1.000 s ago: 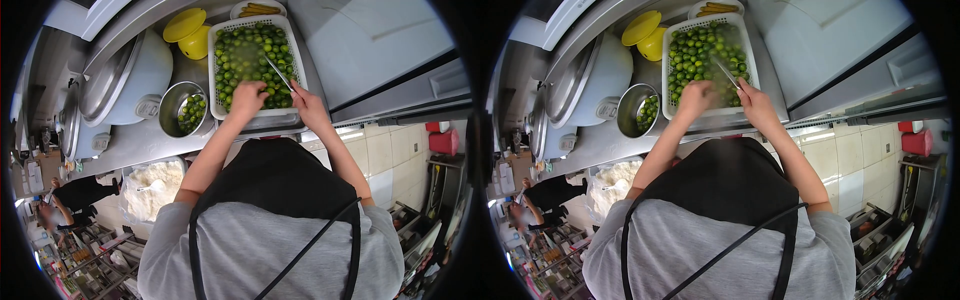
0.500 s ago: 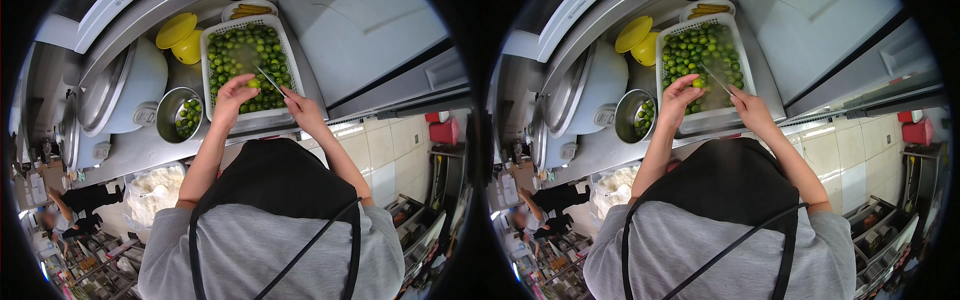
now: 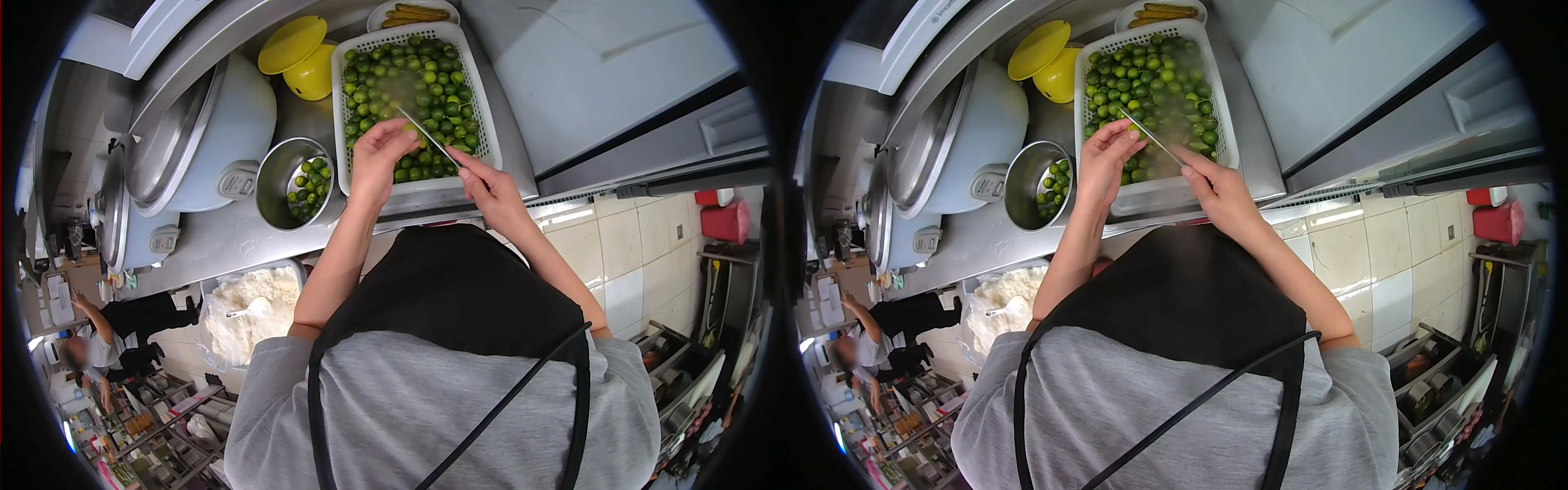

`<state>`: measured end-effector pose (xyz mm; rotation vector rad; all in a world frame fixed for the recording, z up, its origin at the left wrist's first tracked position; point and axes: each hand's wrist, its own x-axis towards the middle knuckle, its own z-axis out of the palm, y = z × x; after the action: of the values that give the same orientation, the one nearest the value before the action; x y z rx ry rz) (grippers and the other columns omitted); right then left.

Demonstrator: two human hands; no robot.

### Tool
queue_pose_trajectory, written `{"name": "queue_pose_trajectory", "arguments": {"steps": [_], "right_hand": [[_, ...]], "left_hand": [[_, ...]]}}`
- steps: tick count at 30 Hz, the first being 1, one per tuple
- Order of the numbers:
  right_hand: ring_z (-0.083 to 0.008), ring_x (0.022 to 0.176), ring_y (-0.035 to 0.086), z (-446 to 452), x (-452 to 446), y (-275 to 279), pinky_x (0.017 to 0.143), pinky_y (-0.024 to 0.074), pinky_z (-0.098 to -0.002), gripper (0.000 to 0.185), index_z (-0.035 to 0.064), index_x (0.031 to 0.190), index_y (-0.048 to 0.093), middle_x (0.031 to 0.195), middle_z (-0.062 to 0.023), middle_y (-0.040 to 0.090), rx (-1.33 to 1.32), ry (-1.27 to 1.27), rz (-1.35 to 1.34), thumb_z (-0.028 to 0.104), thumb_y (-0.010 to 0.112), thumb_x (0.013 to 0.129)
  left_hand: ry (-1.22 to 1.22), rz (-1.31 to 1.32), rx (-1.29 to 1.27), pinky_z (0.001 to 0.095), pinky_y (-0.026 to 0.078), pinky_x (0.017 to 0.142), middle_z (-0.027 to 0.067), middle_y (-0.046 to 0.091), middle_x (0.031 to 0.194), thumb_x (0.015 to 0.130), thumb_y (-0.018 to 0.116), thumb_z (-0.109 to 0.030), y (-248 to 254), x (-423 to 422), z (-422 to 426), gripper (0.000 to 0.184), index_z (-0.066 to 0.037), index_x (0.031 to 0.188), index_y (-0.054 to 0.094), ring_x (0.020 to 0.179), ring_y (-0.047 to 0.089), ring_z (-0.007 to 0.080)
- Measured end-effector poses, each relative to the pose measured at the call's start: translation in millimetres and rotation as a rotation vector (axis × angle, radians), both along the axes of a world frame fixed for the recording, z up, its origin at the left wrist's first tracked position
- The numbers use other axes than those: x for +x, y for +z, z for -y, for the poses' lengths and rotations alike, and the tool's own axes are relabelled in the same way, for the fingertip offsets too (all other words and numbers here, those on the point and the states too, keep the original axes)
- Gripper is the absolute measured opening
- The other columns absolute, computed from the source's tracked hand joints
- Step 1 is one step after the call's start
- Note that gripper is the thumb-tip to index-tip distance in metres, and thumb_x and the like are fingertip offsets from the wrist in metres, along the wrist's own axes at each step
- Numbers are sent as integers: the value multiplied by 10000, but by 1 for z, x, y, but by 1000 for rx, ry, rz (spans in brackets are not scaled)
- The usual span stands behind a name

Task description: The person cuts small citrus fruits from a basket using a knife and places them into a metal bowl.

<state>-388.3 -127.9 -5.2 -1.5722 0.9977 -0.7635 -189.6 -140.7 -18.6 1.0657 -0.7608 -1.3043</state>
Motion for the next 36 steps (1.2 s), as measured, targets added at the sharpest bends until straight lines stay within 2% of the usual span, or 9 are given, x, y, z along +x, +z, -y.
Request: {"name": "queue_pose_trajectory", "arguments": {"steps": [2,6,8,12,15,20,27,29,36], "right_hand": [[-127,703,539,1,0,1,706,456,-253,329,95,1249,517,940,-108,642,33,-6,-18,174,461,934],[-91,616,457,7,1,-7,621,434,-245,330,104,1252,521,790,-59,594,102,-2,-20,178,459,936],[-87,602,440,14,0,-23,595,418,-241,335,110,1259,517,726,-35,537,139,-153,-49,190,461,939],[-98,596,426,16,-8,-18,594,416,-240,340,110,1265,512,722,-31,528,204,-119,-76,195,464,940],[-129,663,532,8,-6,-6,652,447,-253,336,102,1260,512,821,-75,616,117,-101,-40,187,467,938],[-233,938,629,-5,-2,8,799,462,-295,317,95,1233,525,1087,-191,613,-29,-42,-20,164,472,929],[-226,852,643,-4,-1,3,747,471,-292,317,95,1233,524,994,-195,632,-145,-67,-17,160,469,928],[-229,837,645,-1,-1,9,734,474,-291,317,91,1232,527,976,-192,635,50,-55,-184,157,470,927],[-258,847,646,-11,-4,0,738,478,-323,324,70,1230,521,993,-205,628,-90,-42,-46,173,475,926]], "left_hand": [[-4,5,-13,320,500,848,88,604,972,831,605,-22,-3,1,2,212,31,1032,558,888,594,147],[-17,24,-23,319,496,843,83,606,964,828,598,-12,-4,2,2,200,25,1022,566,880,591,140],[-38,25,-18,318,495,840,78,606,959,828,594,-9,0,-1,-1,200,21,1024,568,874,589,137],[-95,8,-79,315,497,838,63,604,947,818,605,6,3,-5,-2,220,7,1035,574,865,587,134],[-63,30,-81,317,499,843,62,606,941,811,614,12,-2,-5,2,231,5,1038,573,867,589,136],[-2,25,-71,322,501,849,66,610,935,812,615,12,-6,-1,4,220,7,1028,573,866,594,140],[-60,4,-69,310,501,835,66,613,929,812,617,11,-5,-7,-2,220,10,1029,578,872,597,145],[-83,22,-56,308,500,832,66,614,929,812,619,10,-6,-8,-4,227,10,1035,578,874,597,146],[49,44,-94,279,497,814,69,605,955,802,627,18,-11,8,6,258,22,1055,576,869,587,131]]}}
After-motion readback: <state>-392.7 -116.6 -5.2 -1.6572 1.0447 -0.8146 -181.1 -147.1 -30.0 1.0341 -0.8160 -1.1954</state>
